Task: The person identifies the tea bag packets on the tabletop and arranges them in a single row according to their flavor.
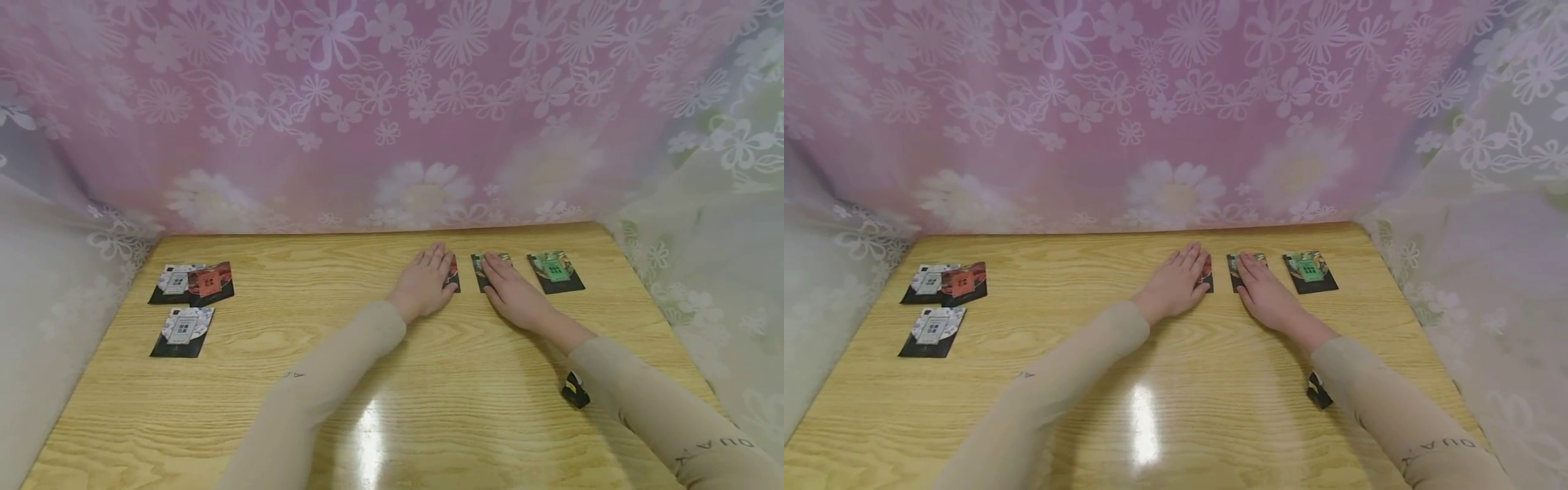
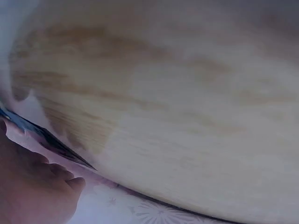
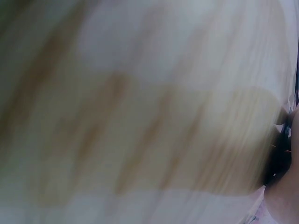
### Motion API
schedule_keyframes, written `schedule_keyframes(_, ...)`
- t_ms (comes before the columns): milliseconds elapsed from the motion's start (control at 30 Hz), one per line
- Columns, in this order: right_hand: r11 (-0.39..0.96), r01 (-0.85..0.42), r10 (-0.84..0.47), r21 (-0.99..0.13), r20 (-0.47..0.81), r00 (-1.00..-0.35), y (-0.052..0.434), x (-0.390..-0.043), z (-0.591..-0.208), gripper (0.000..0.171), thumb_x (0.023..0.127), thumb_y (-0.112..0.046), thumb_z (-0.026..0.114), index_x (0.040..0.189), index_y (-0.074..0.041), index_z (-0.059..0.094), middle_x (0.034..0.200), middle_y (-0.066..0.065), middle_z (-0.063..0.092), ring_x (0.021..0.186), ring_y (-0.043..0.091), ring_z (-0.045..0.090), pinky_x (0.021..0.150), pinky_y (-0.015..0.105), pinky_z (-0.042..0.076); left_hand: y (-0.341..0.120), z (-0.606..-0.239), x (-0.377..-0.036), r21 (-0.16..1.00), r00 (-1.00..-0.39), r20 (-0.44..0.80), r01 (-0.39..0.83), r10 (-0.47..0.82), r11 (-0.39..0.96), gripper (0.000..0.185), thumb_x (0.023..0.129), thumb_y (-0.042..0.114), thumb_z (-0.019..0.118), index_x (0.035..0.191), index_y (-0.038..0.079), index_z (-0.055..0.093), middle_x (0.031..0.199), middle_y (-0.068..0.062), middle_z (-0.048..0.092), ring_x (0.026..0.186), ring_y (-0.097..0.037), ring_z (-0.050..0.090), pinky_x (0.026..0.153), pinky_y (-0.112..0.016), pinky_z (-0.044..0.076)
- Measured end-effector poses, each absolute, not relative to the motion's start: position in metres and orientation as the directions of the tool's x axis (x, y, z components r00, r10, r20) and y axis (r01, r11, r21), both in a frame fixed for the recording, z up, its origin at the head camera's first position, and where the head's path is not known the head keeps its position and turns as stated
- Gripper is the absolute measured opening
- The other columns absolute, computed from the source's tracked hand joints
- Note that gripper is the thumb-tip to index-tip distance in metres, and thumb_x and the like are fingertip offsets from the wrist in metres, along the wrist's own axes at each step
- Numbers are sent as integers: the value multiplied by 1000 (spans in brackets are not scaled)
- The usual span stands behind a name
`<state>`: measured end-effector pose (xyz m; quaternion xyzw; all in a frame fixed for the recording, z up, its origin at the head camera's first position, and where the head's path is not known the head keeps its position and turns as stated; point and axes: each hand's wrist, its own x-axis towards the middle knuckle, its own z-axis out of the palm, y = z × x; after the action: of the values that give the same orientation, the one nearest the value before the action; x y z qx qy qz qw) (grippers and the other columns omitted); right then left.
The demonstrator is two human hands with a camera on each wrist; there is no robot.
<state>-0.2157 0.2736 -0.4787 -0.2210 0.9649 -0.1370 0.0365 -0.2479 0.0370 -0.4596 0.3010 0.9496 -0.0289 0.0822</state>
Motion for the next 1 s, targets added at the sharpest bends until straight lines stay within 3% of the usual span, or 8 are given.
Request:
schedule_keyframes(267, 864, -422, -442, -276, -10, -897, 274, -216, -480, 61, 114, -17, 45, 163, 13, 25, 173, 32, 18, 162, 48, 18, 133, 63, 18, 5, -467, -250, -18, -794, -127, 601, 594, 799, 74, 115, 55, 27, 173, 12, 9, 181, -12, 6, 169, -26, 7, 139, -42, 11)
schedule_keyframes(467, 865, -423, -443, -269, -14, -896, 275, -216, -480, 61, 114, -16, 45, 163, 13, 25, 173, 32, 17, 162, 49, 18, 133, 64, 18, -38, -459, -249, -27, -796, -116, 600, 594, 800, 73, 115, 50, 29, 171, 6, 15, 179, -17, 9, 168, -32, 10, 138, -46, 13)
schedule_keyframes(1000, 870, -423, -440, -253, -10, -898, 274, -215, -482, 61, 114, -17, 45, 163, 13, 25, 173, 32, 19, 162, 48, 19, 133, 63, 18, -151, -445, -247, 34, -897, -34, 440, 441, 897, 71, 114, 42, 45, 169, 2, 24, 177, -25, 12, 166, -41, 12, 137, -54, 15)
